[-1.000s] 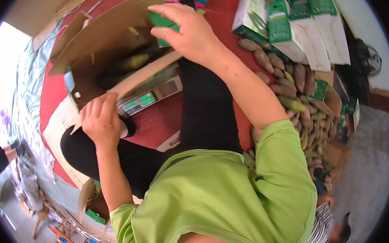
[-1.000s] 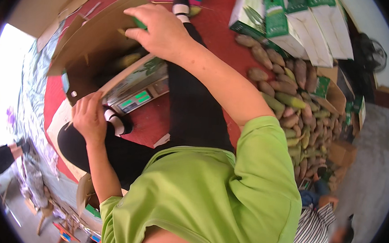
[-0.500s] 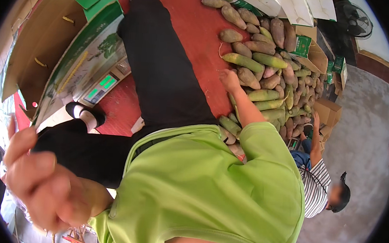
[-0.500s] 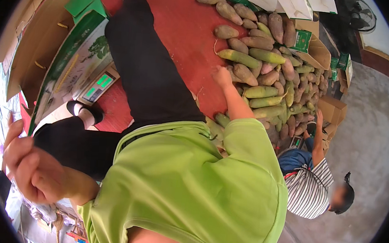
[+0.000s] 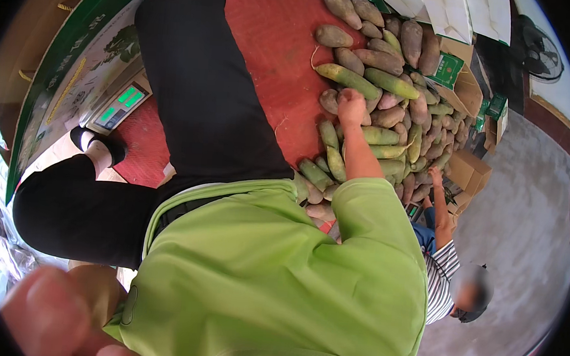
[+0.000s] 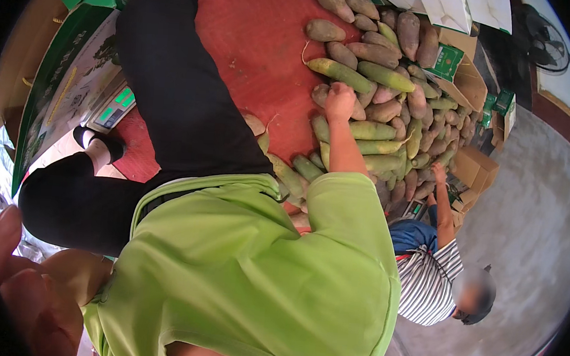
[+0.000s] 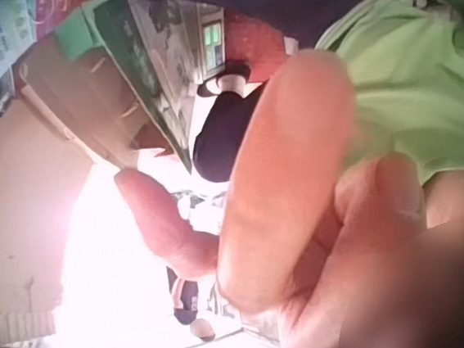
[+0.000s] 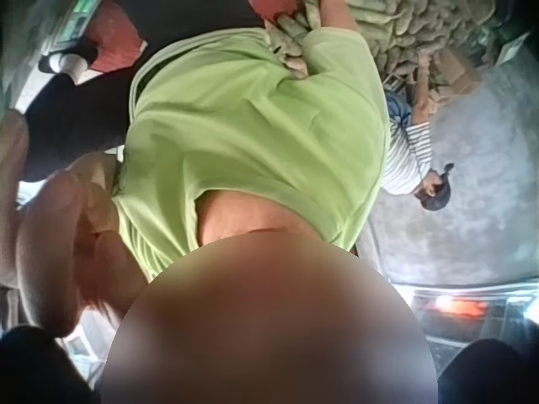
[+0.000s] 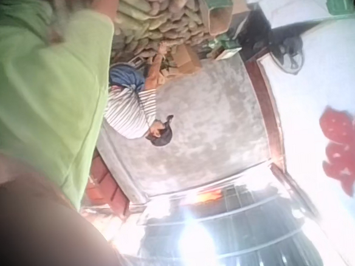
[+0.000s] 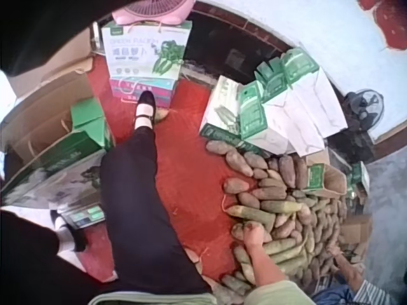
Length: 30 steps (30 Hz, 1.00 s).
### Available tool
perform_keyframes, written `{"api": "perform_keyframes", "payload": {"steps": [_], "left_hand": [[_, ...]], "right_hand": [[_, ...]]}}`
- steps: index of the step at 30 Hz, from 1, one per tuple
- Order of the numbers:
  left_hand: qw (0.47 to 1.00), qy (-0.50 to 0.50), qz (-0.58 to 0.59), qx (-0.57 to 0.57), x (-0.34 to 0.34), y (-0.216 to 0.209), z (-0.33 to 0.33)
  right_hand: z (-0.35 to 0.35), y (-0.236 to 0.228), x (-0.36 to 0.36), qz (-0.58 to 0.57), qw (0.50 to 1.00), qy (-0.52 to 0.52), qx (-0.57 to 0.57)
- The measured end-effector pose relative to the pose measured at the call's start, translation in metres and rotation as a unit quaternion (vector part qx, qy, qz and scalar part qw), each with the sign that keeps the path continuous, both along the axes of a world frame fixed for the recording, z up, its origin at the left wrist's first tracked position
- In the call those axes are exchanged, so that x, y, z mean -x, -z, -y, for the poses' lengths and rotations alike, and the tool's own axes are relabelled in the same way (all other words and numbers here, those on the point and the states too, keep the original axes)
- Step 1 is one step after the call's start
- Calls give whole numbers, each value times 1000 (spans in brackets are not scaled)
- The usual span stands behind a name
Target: Sorting and weighing green radishes into boxes for packaging.
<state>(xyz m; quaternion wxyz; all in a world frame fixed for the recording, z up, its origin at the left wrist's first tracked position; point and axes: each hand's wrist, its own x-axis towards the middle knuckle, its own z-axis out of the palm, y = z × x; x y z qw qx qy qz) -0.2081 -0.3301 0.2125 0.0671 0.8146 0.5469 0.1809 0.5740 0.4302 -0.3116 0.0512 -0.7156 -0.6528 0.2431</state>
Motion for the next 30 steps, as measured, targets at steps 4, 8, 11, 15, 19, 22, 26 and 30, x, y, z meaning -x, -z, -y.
{"api": "perform_keyframes", "payload": {"steps": [4,8,11,15,19,22,26,30], "left_hand": [[999,-34,19,6,-26,19,31],[998,-63,22,15,-66,27,5],[996,-77,21,31,-94,20,-40],[994,-98,17,41,-126,20,-64],[993,-109,21,28,-122,39,-62],[993,-113,28,20,-115,56,-51],[991,-124,32,27,-110,55,-32],[990,-135,39,29,-97,61,-3]], "right_hand": [[-44,-37,-1,202,976,-42,-64],[-77,-28,-36,302,953,-10,5],[-87,-13,-65,259,960,14,100],[-90,-19,-57,267,953,16,142],[-86,-26,-56,257,948,-2,187],[-73,-27,-56,245,953,3,179],[-65,-34,-48,181,970,16,163],[-59,-41,-44,141,975,36,165]]}}
